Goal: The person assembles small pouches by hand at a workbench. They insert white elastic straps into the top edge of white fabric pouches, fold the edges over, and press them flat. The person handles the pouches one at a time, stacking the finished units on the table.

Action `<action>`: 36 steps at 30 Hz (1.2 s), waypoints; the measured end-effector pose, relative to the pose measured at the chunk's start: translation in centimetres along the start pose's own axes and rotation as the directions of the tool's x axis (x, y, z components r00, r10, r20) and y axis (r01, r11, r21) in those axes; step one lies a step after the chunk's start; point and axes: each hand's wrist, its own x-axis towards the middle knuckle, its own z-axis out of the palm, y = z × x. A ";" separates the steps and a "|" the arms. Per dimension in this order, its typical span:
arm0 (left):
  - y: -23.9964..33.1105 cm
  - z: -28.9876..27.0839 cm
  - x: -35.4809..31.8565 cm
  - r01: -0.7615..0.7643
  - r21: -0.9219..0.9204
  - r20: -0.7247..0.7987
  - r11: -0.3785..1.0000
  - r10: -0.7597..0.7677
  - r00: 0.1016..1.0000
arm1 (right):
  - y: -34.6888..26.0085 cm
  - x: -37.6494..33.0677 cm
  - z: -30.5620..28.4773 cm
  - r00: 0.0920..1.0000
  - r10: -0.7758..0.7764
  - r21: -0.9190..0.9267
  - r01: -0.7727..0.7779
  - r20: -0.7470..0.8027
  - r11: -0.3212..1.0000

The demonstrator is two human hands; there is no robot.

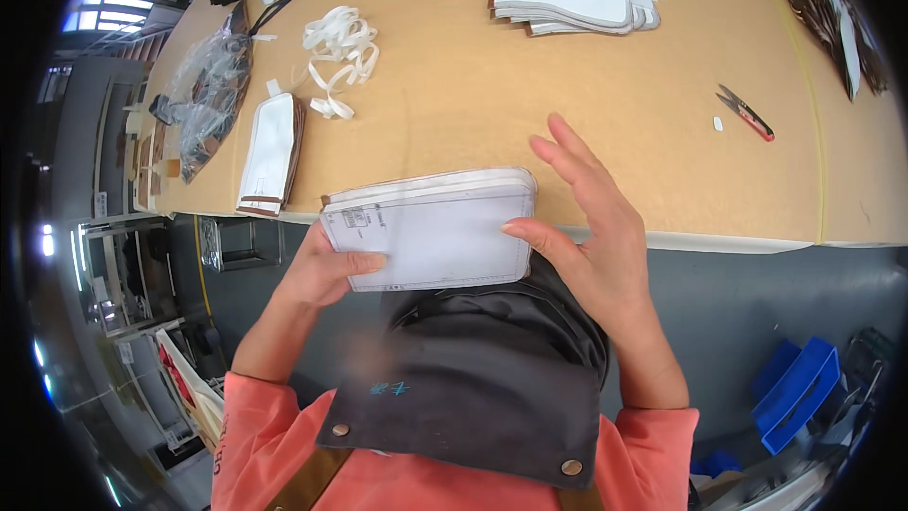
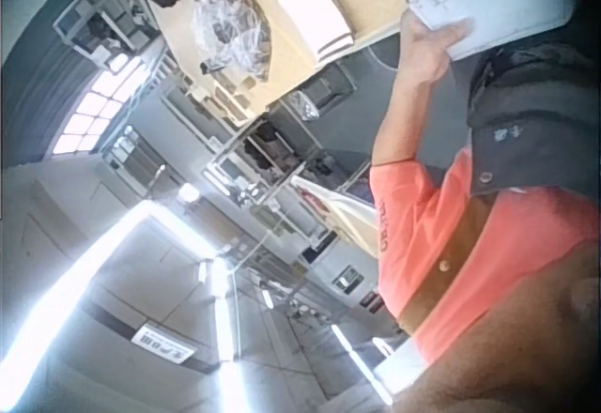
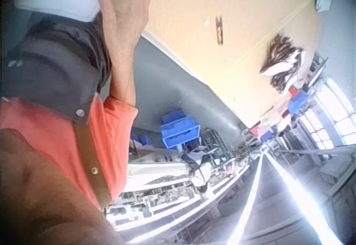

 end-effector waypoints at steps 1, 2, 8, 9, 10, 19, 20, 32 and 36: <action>0.3 -0.1 0.0 0.007 0.024 0.030 1.000 -0.007 1.000 | -0.6 0.5 -0.3 0.997 -0.005 -0.004 0.005 0.071 1.000; 0.5 -0.2 -0.1 0.013 0.049 0.058 0.999 -0.015 0.998 | -1.1 1.0 -0.5 0.990 -0.010 -0.007 0.011 0.142 1.000; 3.4 0.5 0.1 0.100 0.262 0.213 0.960 -0.159 0.964 | -3.4 4.0 0.9 0.868 -0.061 0.021 0.058 0.493 0.998; 3.9 0.8 0.1 0.096 0.282 0.245 0.955 -0.168 0.955 | -3.7 4.5 1.3 0.837 -0.040 0.023 0.032 0.545 0.999; 4.5 1.1 0.1 0.077 0.329 0.258 0.941 -0.168 0.951 | -4.0 5.1 1.6 0.788 0.015 0.015 -0.030 0.615 0.999; 8.7 3.1 0.1 -0.006 0.559 0.361 0.829 -0.237 0.902 | -3.6 6.9 3.6 0.368 0.150 -0.010 -0.358 0.918 0.934; 9.0 3.3 0.2 -0.018 0.600 0.367 0.800 -0.254 0.895 | -3.4 6.6 3.8 0.365 0.144 0.005 -0.377 0.920 0.926; 9.8 3.7 2.2 -0.224 0.854 0.333 0.469 -0.163 0.929 | -0.7 3.4 5.0 0.501 0.079 0.185 -0.456 0.862 0.870; 10.7 3.6 2.5 -0.367 0.858 0.382 0.358 0.030 0.924 | -0.5 3.1 4.9 0.583 0.089 0.251 -0.477 0.808 0.842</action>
